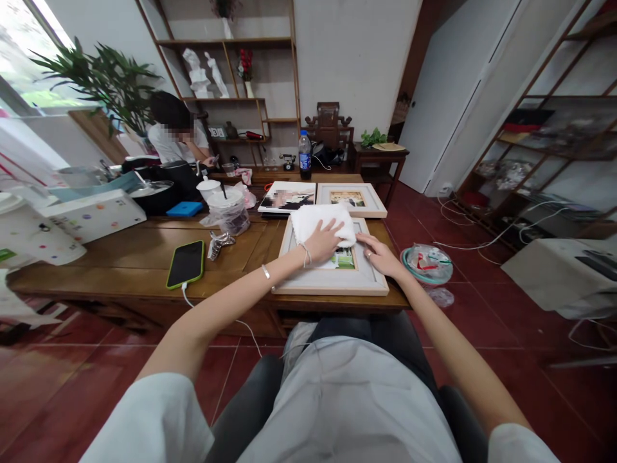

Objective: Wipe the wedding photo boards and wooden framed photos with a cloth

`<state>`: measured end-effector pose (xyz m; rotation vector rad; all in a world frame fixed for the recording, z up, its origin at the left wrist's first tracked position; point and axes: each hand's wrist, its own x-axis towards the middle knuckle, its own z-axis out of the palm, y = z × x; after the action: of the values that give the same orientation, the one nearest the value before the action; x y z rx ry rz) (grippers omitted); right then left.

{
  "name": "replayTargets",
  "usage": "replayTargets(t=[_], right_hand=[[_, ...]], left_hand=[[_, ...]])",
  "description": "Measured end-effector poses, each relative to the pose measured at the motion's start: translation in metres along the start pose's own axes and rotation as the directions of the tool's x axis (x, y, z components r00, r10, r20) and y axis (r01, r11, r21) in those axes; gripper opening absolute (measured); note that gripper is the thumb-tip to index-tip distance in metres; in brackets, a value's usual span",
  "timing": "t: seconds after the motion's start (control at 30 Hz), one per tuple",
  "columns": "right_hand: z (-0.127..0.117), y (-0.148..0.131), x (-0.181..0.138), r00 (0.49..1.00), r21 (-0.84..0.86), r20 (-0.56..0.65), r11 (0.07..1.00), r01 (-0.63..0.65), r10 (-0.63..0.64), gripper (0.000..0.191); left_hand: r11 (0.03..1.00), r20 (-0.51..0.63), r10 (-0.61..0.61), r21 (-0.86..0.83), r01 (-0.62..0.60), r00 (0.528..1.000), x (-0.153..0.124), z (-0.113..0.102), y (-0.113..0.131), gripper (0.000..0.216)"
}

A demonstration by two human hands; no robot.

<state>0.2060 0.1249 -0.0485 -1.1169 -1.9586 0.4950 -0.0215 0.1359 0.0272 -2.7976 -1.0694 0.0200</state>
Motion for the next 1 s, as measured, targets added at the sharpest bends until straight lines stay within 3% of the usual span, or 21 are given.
replayTargets(t=[0.17, 0.3, 0.53, 0.67, 0.83, 1.0], right_hand=[[-0.001, 0.000, 0.000, 1.000, 0.005, 0.011, 1.000, 0.013, -0.013, 0.060], [-0.001, -0.002, 0.000, 0.999, -0.008, 0.019, 1.000, 0.028, -0.028, 0.060], [-0.001, -0.002, 0.004, 0.997, -0.054, 0.027, 0.996, 0.071, -0.070, 0.050], [0.000, -0.001, 0.005, 0.995, -0.049, 0.026, 0.994, 0.098, -0.097, 0.040], [0.001, -0.001, 0.005, 0.997, -0.054, 0.020, 0.995, 0.080, -0.079, 0.044], [0.000, -0.002, 0.004, 0.999, -0.064, 0.027, 0.997, 0.040, -0.038, 0.047]], left_hand=[[0.999, 0.114, 0.022, -0.048, -0.016, 0.993, -0.026, -0.017, 0.031, 0.041], [0.991, 0.179, 0.106, -0.094, -0.090, 0.978, -0.055, -0.035, 0.052, 0.039], [0.933, 0.040, 0.293, -0.231, -0.276, 0.955, -0.088, -0.047, 0.077, 0.032], [0.959, 0.077, 0.218, -0.201, -0.199, 0.973, -0.076, -0.043, 0.071, 0.034], [0.985, 0.144, 0.111, -0.148, -0.090, 0.983, -0.041, -0.028, 0.041, 0.038], [0.992, 0.060, -0.106, -0.068, 0.110, 0.992, -0.012, -0.012, 0.017, 0.037]])
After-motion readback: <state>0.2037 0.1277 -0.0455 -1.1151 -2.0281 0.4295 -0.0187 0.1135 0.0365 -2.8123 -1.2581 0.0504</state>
